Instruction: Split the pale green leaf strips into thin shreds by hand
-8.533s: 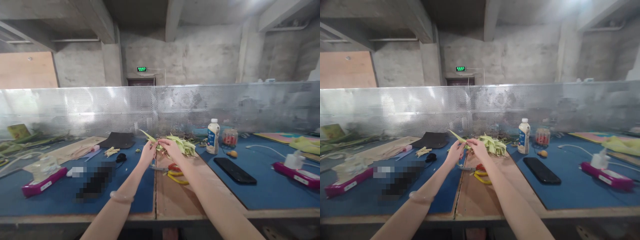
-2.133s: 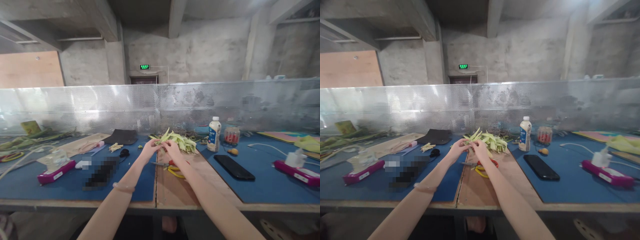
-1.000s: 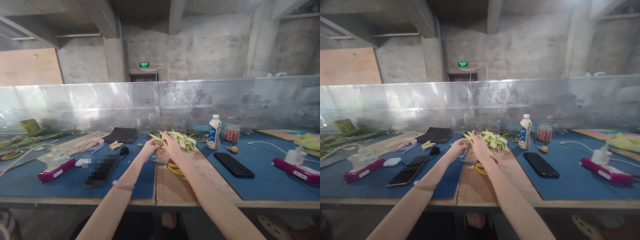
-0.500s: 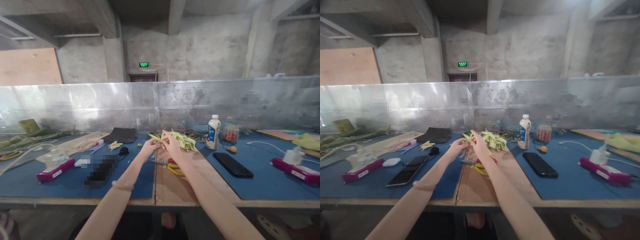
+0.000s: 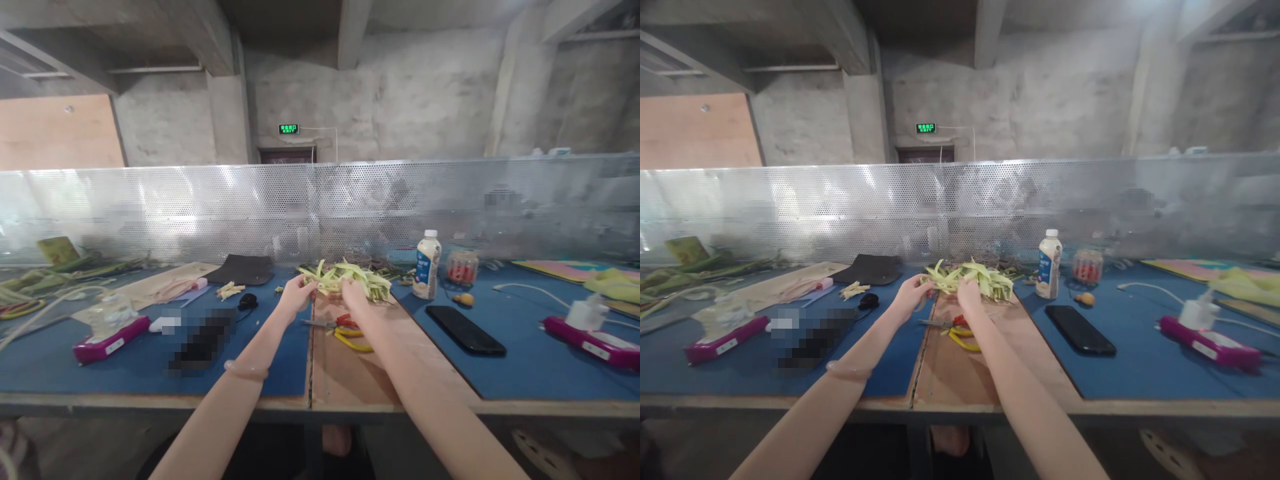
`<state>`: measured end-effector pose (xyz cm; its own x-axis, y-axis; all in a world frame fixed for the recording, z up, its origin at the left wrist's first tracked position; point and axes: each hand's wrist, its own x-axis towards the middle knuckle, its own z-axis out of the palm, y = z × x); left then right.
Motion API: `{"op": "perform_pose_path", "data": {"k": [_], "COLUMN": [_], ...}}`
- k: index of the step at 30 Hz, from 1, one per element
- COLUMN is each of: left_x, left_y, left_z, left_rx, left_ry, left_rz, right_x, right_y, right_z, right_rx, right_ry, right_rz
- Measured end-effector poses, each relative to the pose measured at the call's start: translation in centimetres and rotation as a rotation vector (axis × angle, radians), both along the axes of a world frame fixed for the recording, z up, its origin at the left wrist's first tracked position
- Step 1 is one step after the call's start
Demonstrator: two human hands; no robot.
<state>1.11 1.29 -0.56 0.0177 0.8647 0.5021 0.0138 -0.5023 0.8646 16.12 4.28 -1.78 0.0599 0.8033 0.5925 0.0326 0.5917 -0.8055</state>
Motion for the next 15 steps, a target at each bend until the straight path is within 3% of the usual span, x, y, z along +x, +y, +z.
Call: {"op": "perform_pose_path", "data": {"k": [6,11,15], "left_x": [0.0,0.0,0.0], "left_y": [-0.1,0.0,0.1], "left_z": [0.2,0.0,-0.1], "left_rx": [-0.034,-0.047,-0.068], "left_ry": [-0.106,-0.073,-0.038], "left_rz": [-0.063,-0.043,-0.001], "right_x": [0.4,0.5,0.4], "right_y": [-0.1,-1.0,-2.8], "right_z": [0.5,1.6,3.0], "right_rx": [-0.331,-0.124,0.092], "right_ry": [0.34,0.38,0.115], "right_rz": [0.227,0.128,-0.035]}}
